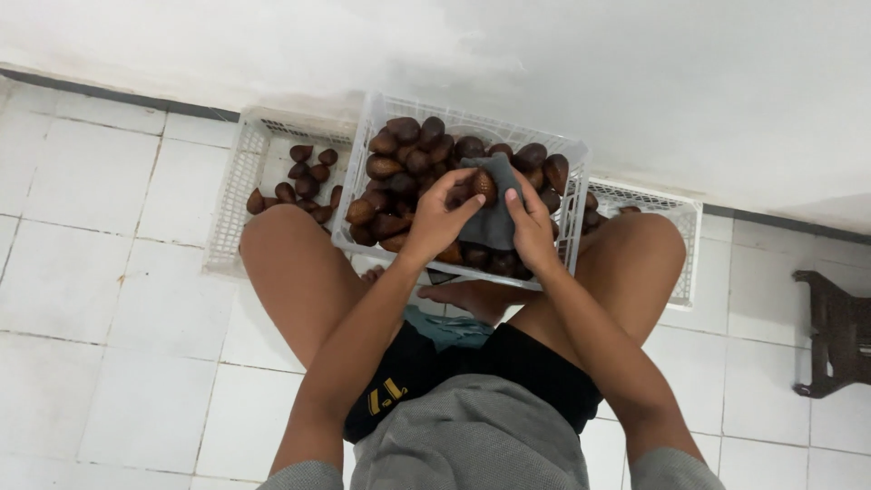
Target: The person sits on the floor and wipes the surface of brown breadfruit using a grey cloth. They pick up each fruit from a white plastic crate, rub it with the cloth, and place it back into the crate.
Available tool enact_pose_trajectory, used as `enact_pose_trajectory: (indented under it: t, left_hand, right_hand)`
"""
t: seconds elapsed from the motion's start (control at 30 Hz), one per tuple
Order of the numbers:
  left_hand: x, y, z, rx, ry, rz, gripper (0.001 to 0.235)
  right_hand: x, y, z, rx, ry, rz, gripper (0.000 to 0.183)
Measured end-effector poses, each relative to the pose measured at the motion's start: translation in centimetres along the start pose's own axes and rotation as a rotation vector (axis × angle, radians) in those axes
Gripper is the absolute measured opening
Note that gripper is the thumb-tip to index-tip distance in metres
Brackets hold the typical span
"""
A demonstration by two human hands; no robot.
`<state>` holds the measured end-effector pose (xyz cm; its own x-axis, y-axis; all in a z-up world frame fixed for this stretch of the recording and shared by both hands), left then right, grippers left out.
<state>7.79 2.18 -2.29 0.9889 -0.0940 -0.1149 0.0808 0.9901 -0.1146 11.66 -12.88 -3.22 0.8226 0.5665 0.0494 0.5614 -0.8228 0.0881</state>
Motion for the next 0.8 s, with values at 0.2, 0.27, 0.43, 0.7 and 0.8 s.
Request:
enact_pose_trajectory:
  t: [0.2, 0.27, 0.43, 0.7, 0.8]
  left_hand:
    - [-0.2, 0.0, -0.5, 0.024, 0.024, 0.003, 0.053]
    - [-0.1, -0.3, -0.1, 0.021, 0.02, -0.007, 0.052]
    - [0.1, -0.6, 0.0, 0.017, 0.002, -0.024, 0.051]
    - [0.5, -0.8, -0.5, 0.003, -0.019, -0.044, 0.05]
    - [0.5, -0.6, -0.2, 0.003, -0.017, -0.057, 0.049]
  right_hand:
    - [-0.5, 0.8, 3.2, 0.091, 0.003, 0.021, 0.043]
    - [-0.6, 0.7, 2.5, 0.094, 0.002, 0.032, 0.043]
    - [-1.0, 1.0, 2.2, 0.107, 0.004, 0.057, 0.043]
    - [-1.2, 2.0, 3.4, 0.093, -0.041, 0.08, 0.043]
    - [-1.3, 1.7, 2.8, 0.105, -0.04, 0.1, 0.043]
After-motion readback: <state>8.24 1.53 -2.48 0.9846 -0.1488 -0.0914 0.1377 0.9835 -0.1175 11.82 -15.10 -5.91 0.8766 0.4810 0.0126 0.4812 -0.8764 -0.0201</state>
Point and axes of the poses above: each hand's wrist, its own x-axis towards the middle knuckle, its own y-axis out of the back of the hand, z = x × y, the point moved 9 cm from there along x, towards the middle knuckle, and after that the axes turned 15 degrees about -z, right-handed, at the moved point
